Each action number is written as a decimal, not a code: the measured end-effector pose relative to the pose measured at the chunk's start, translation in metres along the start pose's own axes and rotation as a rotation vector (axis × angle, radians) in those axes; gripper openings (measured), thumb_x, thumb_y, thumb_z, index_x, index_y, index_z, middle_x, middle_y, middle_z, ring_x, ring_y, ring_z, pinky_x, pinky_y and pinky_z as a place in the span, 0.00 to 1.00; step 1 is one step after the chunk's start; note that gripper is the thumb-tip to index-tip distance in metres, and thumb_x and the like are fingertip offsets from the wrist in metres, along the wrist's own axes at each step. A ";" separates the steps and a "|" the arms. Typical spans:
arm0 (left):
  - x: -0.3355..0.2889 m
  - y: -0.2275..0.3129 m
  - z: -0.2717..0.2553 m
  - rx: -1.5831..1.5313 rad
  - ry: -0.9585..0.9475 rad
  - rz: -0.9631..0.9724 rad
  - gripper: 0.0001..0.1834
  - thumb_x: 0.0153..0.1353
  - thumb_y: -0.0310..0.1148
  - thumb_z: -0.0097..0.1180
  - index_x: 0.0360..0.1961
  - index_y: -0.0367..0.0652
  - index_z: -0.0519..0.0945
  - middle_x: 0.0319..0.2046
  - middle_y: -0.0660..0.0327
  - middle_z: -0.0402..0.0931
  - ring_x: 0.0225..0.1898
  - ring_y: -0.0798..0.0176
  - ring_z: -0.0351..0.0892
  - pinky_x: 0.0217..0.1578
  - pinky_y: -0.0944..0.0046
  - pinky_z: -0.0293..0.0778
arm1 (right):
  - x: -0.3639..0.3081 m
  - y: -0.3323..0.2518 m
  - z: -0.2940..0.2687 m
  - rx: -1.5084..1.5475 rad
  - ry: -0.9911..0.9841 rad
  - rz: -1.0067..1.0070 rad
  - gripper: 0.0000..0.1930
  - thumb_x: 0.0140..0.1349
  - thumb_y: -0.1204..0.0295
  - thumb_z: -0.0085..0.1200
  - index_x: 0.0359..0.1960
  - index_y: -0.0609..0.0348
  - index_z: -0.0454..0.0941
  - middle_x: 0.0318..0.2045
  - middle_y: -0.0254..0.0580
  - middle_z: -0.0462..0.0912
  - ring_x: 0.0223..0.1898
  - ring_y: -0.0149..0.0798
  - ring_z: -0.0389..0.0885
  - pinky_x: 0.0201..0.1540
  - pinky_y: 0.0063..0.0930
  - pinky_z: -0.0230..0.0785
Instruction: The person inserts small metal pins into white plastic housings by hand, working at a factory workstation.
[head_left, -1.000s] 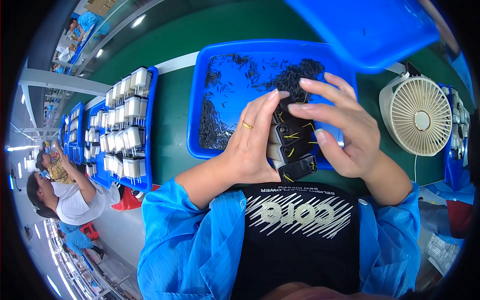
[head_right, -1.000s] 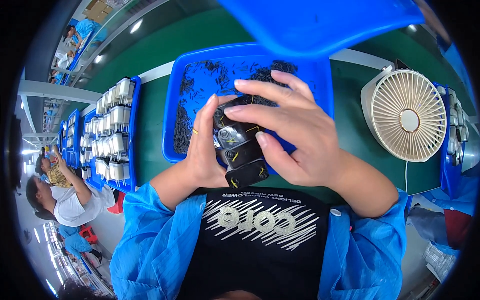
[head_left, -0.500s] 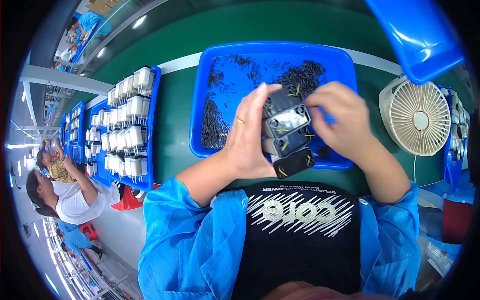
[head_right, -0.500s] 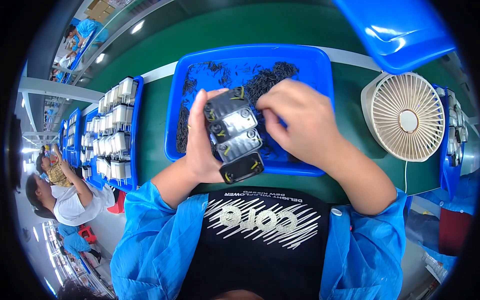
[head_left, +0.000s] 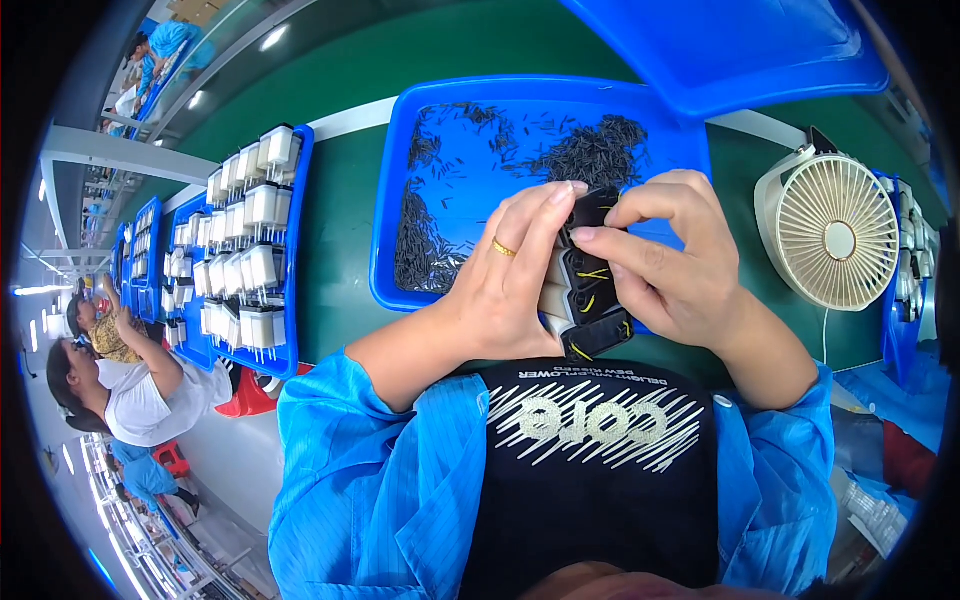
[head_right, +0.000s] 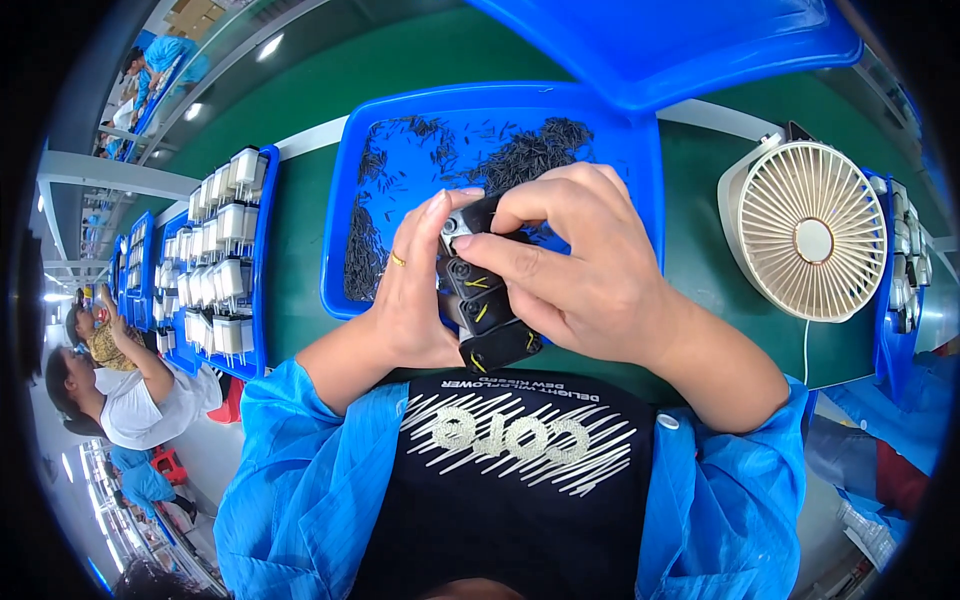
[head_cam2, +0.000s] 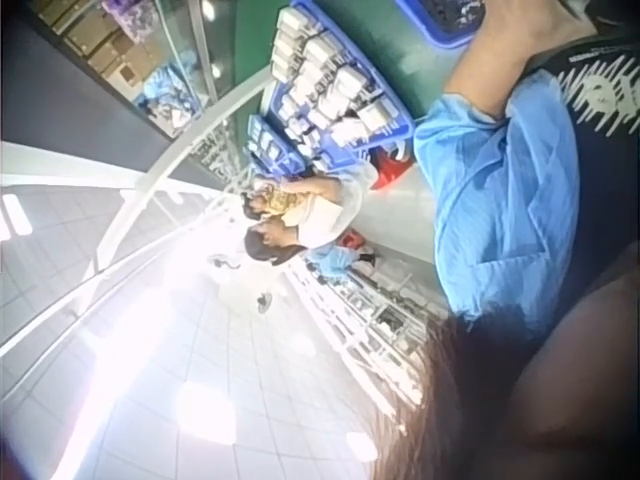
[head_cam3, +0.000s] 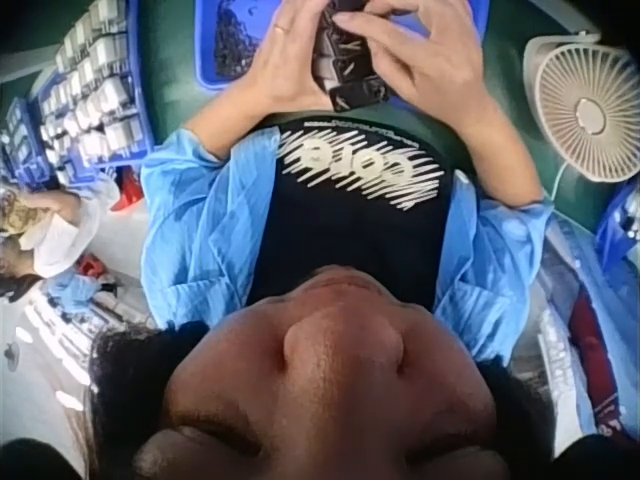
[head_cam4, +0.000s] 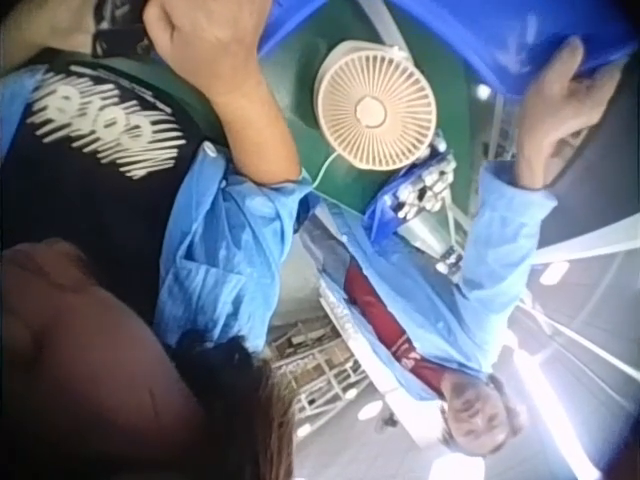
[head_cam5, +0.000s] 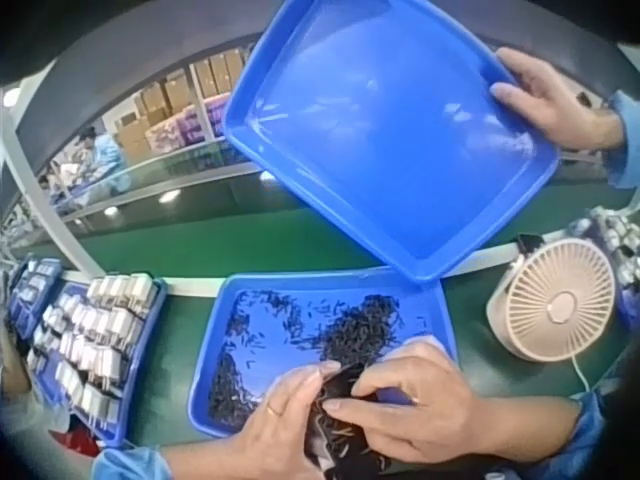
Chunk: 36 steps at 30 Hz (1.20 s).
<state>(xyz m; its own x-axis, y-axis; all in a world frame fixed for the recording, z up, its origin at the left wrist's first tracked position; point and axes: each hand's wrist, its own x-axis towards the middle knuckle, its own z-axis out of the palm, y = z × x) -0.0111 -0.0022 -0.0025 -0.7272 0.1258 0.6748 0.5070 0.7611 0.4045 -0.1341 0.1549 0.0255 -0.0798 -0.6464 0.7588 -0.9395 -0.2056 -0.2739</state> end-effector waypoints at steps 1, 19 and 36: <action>0.000 0.000 0.000 -0.001 0.000 -0.001 0.62 0.37 0.40 0.76 0.66 0.26 0.48 0.54 0.36 0.64 0.53 0.40 0.70 0.52 0.49 0.69 | 0.000 0.000 0.000 0.011 0.014 0.005 0.22 0.36 0.77 0.59 0.39 0.53 0.83 0.33 0.34 0.76 0.32 0.39 0.73 0.34 0.32 0.60; -0.002 -0.003 0.003 -0.024 -0.008 -0.046 0.60 0.35 0.41 0.76 0.65 0.27 0.52 0.54 0.40 0.65 0.53 0.40 0.69 0.55 0.48 0.65 | 0.005 0.009 -0.016 0.133 -0.076 0.093 0.16 0.44 0.82 0.56 0.38 0.57 0.83 0.34 0.39 0.78 0.34 0.41 0.74 0.38 0.32 0.66; -0.014 -0.009 -0.007 -0.205 0.007 -0.401 0.74 0.26 0.42 0.80 0.67 0.29 0.39 0.57 0.41 0.60 0.55 0.46 0.66 0.55 0.53 0.64 | -0.024 0.039 0.005 -0.113 -0.695 0.490 0.06 0.48 0.74 0.60 0.26 0.60 0.76 0.26 0.45 0.77 0.34 0.48 0.78 0.37 0.40 0.71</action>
<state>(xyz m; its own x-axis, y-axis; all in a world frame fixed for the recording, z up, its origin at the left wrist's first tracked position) -0.0025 -0.0149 -0.0111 -0.8822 -0.1586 0.4434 0.2672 0.6069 0.7485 -0.1670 0.1590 -0.0068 -0.2976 -0.9544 0.0254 -0.8828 0.2650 -0.3879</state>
